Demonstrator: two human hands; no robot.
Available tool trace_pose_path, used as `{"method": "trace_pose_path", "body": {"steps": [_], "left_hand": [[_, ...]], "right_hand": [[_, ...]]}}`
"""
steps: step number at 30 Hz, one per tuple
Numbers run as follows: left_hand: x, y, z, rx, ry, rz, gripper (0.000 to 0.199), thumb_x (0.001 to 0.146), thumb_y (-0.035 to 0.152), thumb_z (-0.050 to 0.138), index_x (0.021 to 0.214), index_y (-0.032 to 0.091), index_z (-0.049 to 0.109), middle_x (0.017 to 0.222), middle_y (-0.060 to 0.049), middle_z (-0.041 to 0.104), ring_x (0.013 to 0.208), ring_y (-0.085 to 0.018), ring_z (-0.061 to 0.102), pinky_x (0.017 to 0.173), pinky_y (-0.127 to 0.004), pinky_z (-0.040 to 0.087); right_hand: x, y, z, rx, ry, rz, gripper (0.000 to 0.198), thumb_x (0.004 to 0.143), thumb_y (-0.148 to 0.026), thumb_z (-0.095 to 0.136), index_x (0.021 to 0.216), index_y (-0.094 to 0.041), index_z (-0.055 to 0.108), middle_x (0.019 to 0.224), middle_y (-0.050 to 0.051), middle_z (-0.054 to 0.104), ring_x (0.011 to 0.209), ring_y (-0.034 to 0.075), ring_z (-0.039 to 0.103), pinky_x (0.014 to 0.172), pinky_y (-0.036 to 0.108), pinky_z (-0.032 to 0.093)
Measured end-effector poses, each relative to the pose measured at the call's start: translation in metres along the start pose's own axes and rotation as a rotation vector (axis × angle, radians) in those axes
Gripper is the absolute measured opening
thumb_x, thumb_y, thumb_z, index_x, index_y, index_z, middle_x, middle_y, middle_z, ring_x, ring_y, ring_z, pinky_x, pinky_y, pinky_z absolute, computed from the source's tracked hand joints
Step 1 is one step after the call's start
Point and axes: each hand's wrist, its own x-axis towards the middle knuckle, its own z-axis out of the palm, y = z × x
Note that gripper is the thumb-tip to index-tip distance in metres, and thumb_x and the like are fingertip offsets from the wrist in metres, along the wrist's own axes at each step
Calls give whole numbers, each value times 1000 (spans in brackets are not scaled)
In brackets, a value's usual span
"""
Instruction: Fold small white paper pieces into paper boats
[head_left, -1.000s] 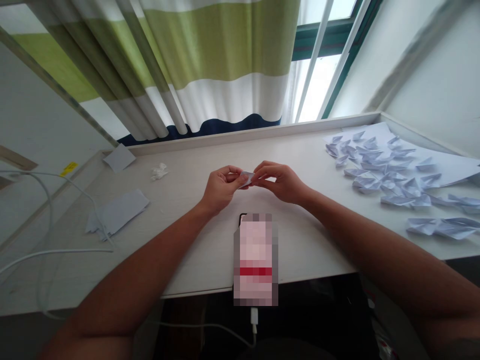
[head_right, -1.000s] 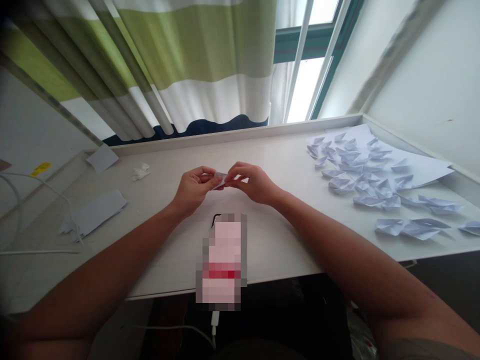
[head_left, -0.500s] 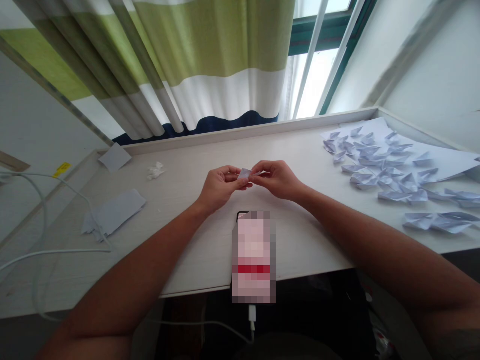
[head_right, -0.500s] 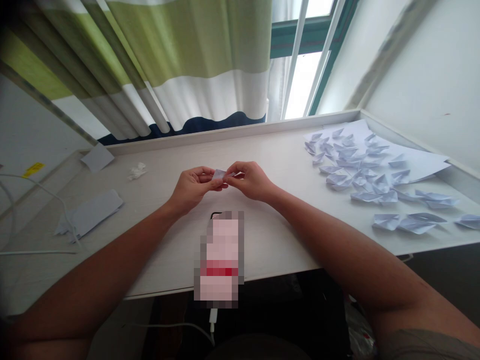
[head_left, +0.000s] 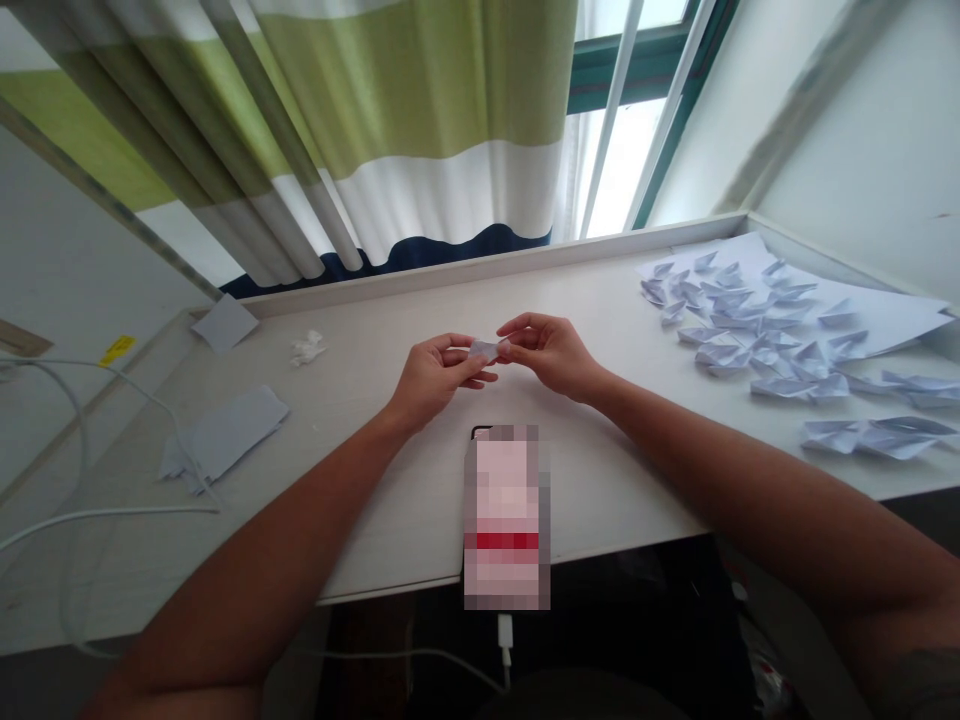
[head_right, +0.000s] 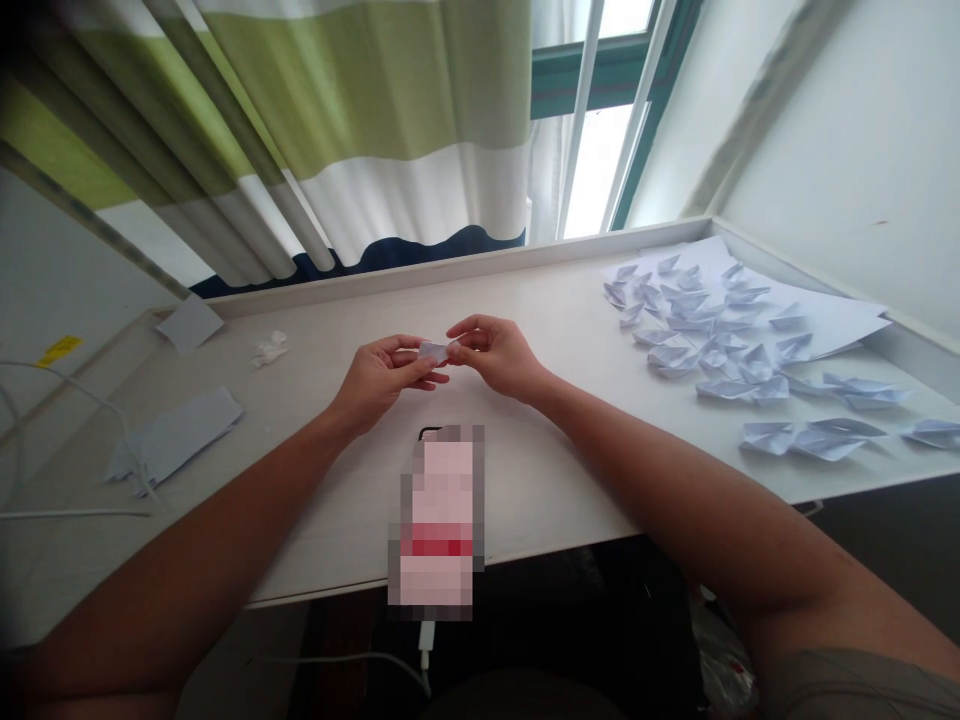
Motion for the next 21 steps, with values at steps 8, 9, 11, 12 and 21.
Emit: {"method": "trace_pose_path", "body": {"steps": [8,9,11,12,21], "left_hand": [[0,-2,2,76,62,88,39,77,48,93,92,15,78,85,-9,82,77,-24,82,71,-34,66],[0,-2,3,54,70,82,40,77,48,93,93,15,76,85,-9,82,76,-24,82,71,-35,66],[0,0,5,16,71,64,42,78,49,93,96,16,73,87,-8,82,72,-24,81,66,-35,67],[-1,2,5,7,71,60,43,78,49,93,97,17,72,89,-7,82,69,-24,81,63,-34,67],[-7,4,8,82,102,117,42,82,54,88,98,19,71,97,-5,79,59,-21,79,49,-27,62]], "right_hand": [[-4,-5,6,-268,84,-175,32,87,-47,85,101,-22,71,88,4,78,81,21,75,82,43,63],[-5,-7,6,-312,107,-226,28,88,-46,84,98,-22,71,90,4,77,82,20,74,82,43,64],[-5,-12,6,-393,119,-317,20,93,-41,80,94,-23,73,93,4,76,84,20,73,81,42,64],[-6,-13,6,-427,113,-349,16,96,-39,76,94,-23,74,95,4,76,85,20,73,81,42,64],[-5,-14,3,-589,22,-459,10,102,-32,68,99,-24,74,101,5,73,91,21,69,84,42,61]]}}
